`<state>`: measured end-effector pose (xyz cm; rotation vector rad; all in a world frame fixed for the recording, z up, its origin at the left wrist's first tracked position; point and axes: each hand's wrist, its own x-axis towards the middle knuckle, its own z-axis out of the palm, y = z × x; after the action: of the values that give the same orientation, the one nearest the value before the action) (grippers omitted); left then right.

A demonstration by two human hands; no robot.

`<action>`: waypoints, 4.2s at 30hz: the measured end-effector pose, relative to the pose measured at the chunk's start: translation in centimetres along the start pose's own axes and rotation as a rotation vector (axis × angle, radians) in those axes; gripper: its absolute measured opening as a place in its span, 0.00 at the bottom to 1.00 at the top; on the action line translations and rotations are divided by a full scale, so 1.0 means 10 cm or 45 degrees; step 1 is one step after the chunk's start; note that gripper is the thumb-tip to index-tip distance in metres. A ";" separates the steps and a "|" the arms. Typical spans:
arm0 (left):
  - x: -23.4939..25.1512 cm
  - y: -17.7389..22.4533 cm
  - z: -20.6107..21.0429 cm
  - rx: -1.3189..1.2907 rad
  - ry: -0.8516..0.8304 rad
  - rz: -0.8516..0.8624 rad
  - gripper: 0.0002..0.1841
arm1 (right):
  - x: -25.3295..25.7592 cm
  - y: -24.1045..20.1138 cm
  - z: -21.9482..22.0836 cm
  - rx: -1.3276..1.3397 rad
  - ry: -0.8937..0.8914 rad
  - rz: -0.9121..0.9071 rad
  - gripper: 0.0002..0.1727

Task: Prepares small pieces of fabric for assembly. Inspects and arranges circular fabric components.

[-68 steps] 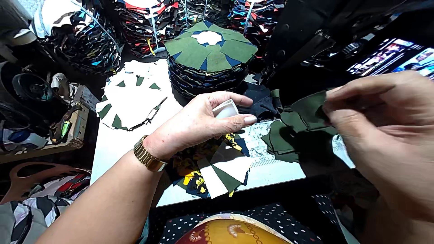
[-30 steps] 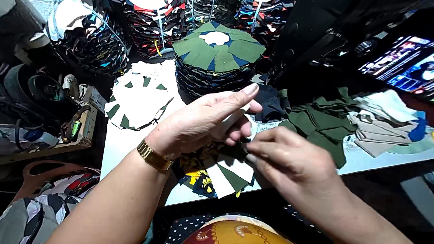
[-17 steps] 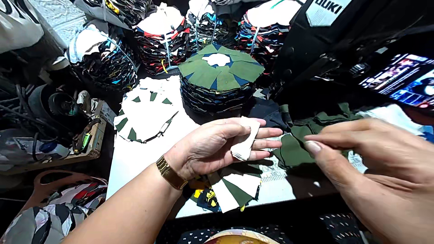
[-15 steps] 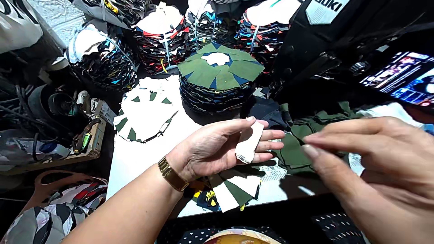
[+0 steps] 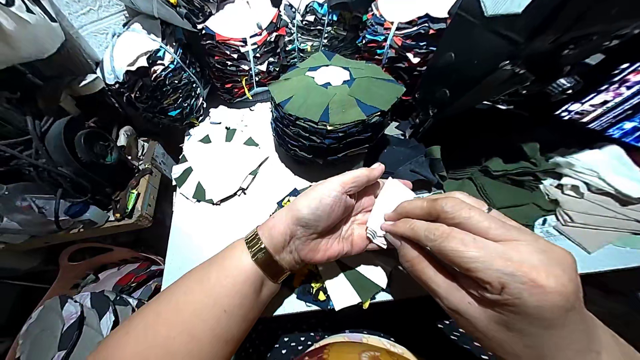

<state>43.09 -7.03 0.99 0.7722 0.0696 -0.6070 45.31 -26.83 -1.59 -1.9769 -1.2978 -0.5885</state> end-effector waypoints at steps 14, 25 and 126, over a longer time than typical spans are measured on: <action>-0.03 -0.03 -0.01 0.053 -0.049 0.001 0.29 | -0.01 0.00 0.00 0.126 0.029 0.124 0.09; -0.04 -0.04 -0.01 0.066 -0.039 0.001 0.29 | -0.01 -0.01 0.01 0.033 -0.028 0.035 0.09; -0.11 0.28 -0.14 1.350 0.034 0.711 0.04 | 0.05 0.10 0.07 0.668 0.157 0.744 0.11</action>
<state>43.97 -4.00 2.07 1.7443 -0.4696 -0.0486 46.38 -26.28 -1.96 -1.7164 -0.6502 -0.0670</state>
